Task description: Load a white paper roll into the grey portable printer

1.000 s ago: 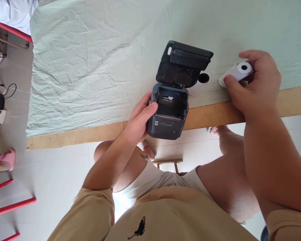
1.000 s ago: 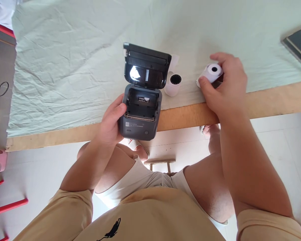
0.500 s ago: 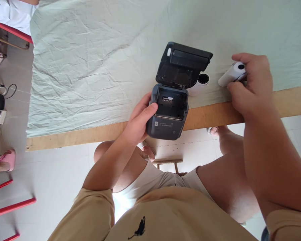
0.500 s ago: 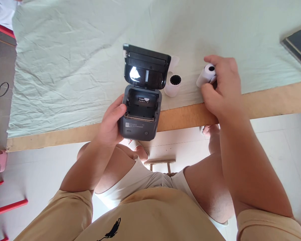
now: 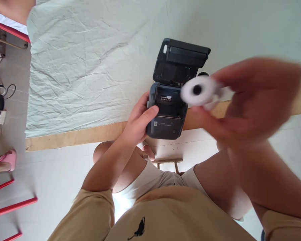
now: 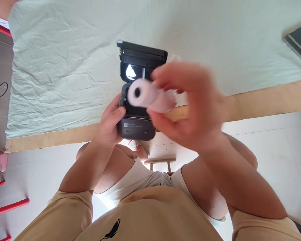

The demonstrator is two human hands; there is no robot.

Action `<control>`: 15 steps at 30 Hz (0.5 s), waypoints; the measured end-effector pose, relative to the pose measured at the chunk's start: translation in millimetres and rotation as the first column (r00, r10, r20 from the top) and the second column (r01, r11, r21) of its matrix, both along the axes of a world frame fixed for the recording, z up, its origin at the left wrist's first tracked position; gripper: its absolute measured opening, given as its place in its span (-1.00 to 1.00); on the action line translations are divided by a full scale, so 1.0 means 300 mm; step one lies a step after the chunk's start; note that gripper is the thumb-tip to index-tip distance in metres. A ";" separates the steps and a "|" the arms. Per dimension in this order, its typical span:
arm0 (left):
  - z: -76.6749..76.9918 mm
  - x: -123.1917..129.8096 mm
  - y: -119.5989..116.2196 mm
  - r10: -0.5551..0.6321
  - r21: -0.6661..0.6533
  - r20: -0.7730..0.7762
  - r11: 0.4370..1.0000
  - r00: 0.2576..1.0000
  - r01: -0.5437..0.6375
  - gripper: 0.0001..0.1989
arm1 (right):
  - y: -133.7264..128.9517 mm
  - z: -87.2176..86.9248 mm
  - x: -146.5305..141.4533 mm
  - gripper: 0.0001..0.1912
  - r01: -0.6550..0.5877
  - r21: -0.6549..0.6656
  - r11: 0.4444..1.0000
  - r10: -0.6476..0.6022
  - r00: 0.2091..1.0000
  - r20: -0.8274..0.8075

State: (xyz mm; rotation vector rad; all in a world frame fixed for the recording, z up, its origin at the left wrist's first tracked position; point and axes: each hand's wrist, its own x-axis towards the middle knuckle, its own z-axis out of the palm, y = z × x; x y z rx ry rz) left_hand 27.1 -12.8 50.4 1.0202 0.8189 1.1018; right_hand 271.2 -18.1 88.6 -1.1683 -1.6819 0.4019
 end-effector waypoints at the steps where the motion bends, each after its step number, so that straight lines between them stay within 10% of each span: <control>1: -0.004 -0.002 0.000 -0.002 0.012 -0.003 1.000 1.000 0.002 -0.48 | -0.011 0.004 -0.045 -0.77 -0.010 0.113 0.994 0.009 1.000 0.014; 6: -0.014 -0.016 -0.001 -0.039 0.028 -0.013 0.999 0.999 0.040 -0.46 | 0.010 -0.026 -0.104 -0.71 0.023 0.298 0.954 -0.141 0.913 0.383; 15: -0.027 -0.031 0.001 -0.052 0.077 -0.017 0.996 0.999 0.053 -0.41 | -0.025 -0.059 -0.120 -0.78 -0.170 0.389 0.905 0.066 0.961 0.267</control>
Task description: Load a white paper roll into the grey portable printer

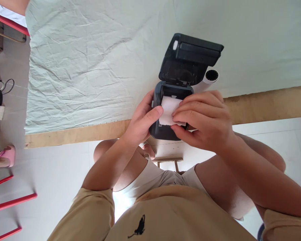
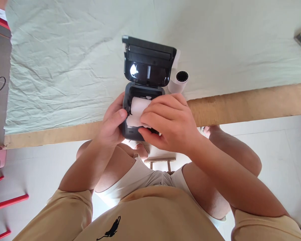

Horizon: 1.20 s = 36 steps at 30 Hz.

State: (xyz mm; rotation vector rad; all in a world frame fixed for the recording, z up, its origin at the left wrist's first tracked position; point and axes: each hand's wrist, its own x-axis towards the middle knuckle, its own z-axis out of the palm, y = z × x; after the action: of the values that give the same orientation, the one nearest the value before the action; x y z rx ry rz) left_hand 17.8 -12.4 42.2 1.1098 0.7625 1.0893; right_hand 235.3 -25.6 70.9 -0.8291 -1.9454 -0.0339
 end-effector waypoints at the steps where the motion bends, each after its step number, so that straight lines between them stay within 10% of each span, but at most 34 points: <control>1: -0.006 -0.004 0.001 -0.020 0.006 -0.002 1.000 1.000 0.020 -0.37 | -0.003 -0.007 -0.001 -0.82 -0.031 -0.015 0.999 0.031 0.999 0.011; 6: -0.044 -0.026 0.015 -0.118 0.001 -0.044 0.993 0.992 0.118 -0.09 | 0.015 -0.036 0.042 -0.89 0.027 0.066 0.997 -0.018 0.990 -0.139; 14: -0.125 -0.034 0.053 -0.125 0.043 -0.118 0.990 0.985 0.131 0.52 | 0.034 -0.046 0.082 -0.53 0.035 -0.184 0.982 -0.092 0.947 -0.309; 17: -0.113 -0.032 0.043 -0.093 -0.004 -0.104 0.996 0.990 0.093 0.47 | 0.035 -0.043 0.059 -0.75 0.038 -0.099 0.994 -0.077 0.899 -0.430; 20: -0.081 -0.027 0.026 -0.051 -0.017 -0.067 0.999 0.996 0.050 0.36 | 0.028 -0.049 0.052 -0.54 -0.025 -0.180 0.983 -0.048 0.919 -0.391; 27: -0.022 -0.004 0.012 -0.015 -0.074 -0.045 0.997 0.999 0.012 -0.10 | 0.026 -0.049 0.085 -0.18 -0.183 -0.666 0.723 -0.024 0.957 -0.289; 36: -0.033 0.026 -0.003 0.079 -0.071 -0.092 0.994 0.993 -0.086 -0.13 | 0.041 -0.062 0.088 -0.18 -0.235 -0.661 0.712 -0.001 0.942 -0.335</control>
State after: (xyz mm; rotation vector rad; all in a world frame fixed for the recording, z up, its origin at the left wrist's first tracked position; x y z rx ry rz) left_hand 25.7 -13.4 32.2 1.0760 0.9196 1.0774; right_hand 261.8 -13.3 52.2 -1.1035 -1.6844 0.9211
